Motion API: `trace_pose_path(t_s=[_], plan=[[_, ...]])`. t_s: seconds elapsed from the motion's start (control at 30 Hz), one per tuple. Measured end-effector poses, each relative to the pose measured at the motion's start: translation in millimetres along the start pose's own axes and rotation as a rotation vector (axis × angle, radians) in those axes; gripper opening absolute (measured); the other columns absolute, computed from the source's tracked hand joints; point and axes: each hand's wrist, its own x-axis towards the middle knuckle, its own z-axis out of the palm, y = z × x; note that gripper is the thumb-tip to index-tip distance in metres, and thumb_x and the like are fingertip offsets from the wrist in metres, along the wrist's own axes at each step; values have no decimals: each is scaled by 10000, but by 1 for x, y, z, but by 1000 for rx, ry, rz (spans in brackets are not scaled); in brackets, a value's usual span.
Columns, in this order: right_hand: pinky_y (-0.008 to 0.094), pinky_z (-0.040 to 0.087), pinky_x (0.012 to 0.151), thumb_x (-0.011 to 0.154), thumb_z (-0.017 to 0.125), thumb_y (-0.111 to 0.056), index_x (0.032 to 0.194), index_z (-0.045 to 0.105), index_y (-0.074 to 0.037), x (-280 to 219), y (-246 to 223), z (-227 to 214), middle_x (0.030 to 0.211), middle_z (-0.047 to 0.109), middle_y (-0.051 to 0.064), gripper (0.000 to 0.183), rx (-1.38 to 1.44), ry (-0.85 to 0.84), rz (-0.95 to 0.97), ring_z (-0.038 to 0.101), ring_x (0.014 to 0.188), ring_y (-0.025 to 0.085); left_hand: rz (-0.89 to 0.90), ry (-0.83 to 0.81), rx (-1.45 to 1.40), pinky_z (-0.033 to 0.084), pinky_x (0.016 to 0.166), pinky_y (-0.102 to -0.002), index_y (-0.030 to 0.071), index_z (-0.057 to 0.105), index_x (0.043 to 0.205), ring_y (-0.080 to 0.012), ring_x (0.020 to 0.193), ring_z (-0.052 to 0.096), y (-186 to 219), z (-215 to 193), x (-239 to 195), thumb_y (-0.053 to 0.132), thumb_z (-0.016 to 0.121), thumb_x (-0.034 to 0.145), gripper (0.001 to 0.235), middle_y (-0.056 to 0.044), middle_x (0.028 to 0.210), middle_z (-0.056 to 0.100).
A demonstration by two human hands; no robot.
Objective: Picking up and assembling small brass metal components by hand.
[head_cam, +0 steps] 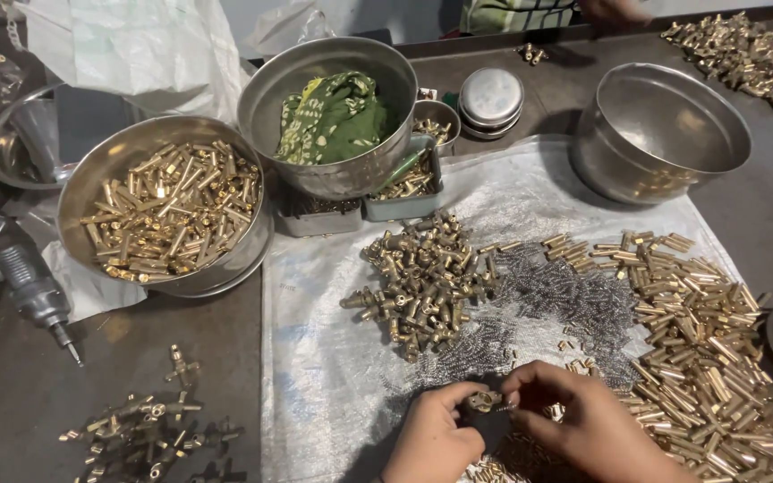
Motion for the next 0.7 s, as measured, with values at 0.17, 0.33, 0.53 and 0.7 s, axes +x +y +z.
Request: trace_pose_path(t_s=[0.17, 0.33, 0.53, 0.7], plan=[[290, 614, 892, 760, 810, -44, 1102, 757, -107, -1, 0, 2, 977, 775, 25, 352, -155, 3, -10, 796, 933, 133, 78, -17, 43, 531, 743, -191, -44, 717, 1112, -40, 818, 662, -5, -7, -1, -102, 606, 808, 329, -9, 901, 722], [298, 579, 902, 761, 750, -15, 1095, 782, -92, 0, 11, -1, 1006, 756, 32, 344, -247, 15, -216, 721, 985, 160, -54, -19, 165, 449, 513, -239, -1, 693, 1139, -86, 582, 608, 0, -8, -1, -94, 540, 783, 398, -74, 738, 672], [298, 594, 834, 835, 810, -126, 1041, 805, -50, 5, 20, 1, 909, 823, 39, 220, 4, 2, 75, 752, 891, 136, -25, -56, -96, 457, 510, -246, -45, 673, 1086, -87, 559, 593, -15, -11, 6, -96, 546, 840, 282, -34, 724, 643], [319, 558, 764, 835, 789, -59, 984, 710, 14, 13, 52, 7, 850, 741, 69, 184, 239, 2, 78, 669, 830, 138, 5, -68, -14, 475, 513, -238, -42, 699, 1116, -83, 569, 616, -18, -10, 7, -94, 570, 817, 330, -40, 744, 671]])
